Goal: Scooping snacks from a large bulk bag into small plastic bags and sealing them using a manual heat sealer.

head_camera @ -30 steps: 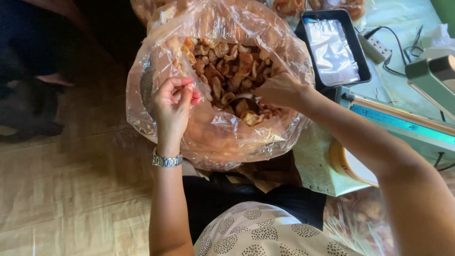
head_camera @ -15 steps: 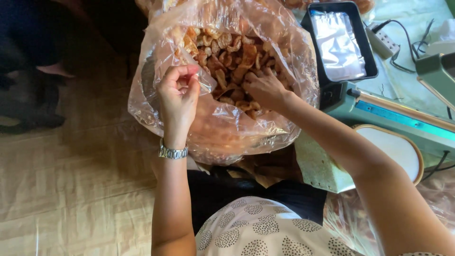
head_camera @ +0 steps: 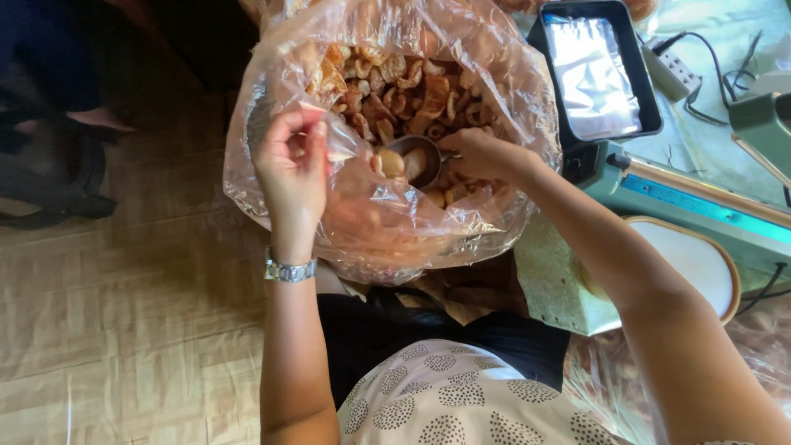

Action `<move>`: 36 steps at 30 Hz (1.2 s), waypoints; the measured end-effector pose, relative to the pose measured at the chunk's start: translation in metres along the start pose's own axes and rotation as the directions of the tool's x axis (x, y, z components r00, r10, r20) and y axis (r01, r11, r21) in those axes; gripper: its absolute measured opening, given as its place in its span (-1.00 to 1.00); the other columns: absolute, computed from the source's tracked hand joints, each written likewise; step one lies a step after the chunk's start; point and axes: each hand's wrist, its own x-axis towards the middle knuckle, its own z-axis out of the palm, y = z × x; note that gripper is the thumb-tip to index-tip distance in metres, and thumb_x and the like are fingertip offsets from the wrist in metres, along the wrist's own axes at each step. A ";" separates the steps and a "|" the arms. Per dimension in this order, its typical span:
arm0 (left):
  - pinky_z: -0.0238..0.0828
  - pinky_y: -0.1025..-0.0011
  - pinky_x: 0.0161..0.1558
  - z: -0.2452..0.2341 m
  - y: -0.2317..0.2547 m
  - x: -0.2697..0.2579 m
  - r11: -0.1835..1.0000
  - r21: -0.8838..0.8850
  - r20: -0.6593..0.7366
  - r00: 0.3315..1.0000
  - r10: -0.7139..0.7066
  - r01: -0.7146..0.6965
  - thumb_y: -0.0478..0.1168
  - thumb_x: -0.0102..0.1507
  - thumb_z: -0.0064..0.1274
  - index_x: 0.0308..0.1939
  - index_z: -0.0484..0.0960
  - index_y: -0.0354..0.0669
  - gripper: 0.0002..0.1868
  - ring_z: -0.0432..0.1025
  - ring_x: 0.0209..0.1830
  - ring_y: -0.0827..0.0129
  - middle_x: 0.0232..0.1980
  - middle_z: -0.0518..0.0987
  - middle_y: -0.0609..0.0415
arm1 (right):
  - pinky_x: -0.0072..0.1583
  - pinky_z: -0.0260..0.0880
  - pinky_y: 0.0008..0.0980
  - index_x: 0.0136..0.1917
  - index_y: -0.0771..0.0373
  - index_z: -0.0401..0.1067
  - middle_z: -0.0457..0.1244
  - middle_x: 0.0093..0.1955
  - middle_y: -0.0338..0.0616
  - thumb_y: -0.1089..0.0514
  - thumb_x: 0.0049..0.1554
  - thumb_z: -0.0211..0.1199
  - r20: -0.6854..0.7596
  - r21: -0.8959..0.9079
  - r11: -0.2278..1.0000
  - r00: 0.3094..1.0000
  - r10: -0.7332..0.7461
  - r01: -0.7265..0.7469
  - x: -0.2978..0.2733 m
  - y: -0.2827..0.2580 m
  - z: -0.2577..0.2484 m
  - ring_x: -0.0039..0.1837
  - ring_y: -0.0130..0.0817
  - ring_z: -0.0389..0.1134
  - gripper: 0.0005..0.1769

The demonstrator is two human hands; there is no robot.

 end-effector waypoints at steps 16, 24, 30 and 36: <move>0.43 0.50 -0.56 0.002 0.030 0.015 0.958 0.172 -0.156 0.954 0.258 -0.231 -0.53 0.24 0.01 -0.18 0.54 -0.34 -0.88 0.42 -0.47 0.31 -0.30 0.45 -0.07 | -0.02 0.32 -0.14 -0.07 0.12 0.45 0.33 -0.22 -0.08 0.07 0.03 0.32 -0.359 0.458 0.879 0.932 0.048 0.131 -0.013 0.012 -0.011 -0.09 -0.05 0.39 -0.80; 0.49 0.42 -0.31 0.035 -0.028 0.020 0.795 0.531 0.128 0.955 0.266 -0.293 -0.54 0.19 0.01 -0.29 0.58 -0.27 -0.86 0.43 -0.30 0.23 -0.26 0.46 -0.01 | -0.01 0.34 -0.05 -0.05 0.13 0.43 0.33 -0.22 -0.01 0.02 0.07 0.29 -0.365 0.338 0.939 0.929 0.067 0.065 -0.051 -0.003 -0.039 -0.06 0.08 0.38 -0.78; 0.50 0.20 -0.31 0.058 -0.037 0.021 0.779 0.555 0.170 0.957 0.236 -0.291 -0.53 0.10 0.04 -0.32 0.56 -0.27 -0.85 0.46 -0.35 0.02 -0.30 0.38 -0.02 | 0.02 0.39 -0.05 0.11 0.14 0.42 0.35 -0.08 -0.06 0.09 0.03 0.30 -0.356 0.327 0.945 0.928 0.109 0.015 -0.073 -0.004 -0.032 0.01 0.04 0.39 -0.64; 0.48 0.18 -0.29 0.062 -0.044 0.013 0.774 0.577 0.161 0.966 0.205 -0.260 -0.50 0.07 0.07 -0.33 0.56 -0.21 -0.84 0.47 -0.35 0.00 -0.31 0.40 -0.01 | -0.03 0.41 0.04 -0.05 0.25 0.39 0.32 -0.14 0.08 0.19 -0.04 0.31 -0.284 0.141 0.990 0.958 0.040 0.001 -0.029 0.024 0.020 -0.04 0.14 0.38 -0.73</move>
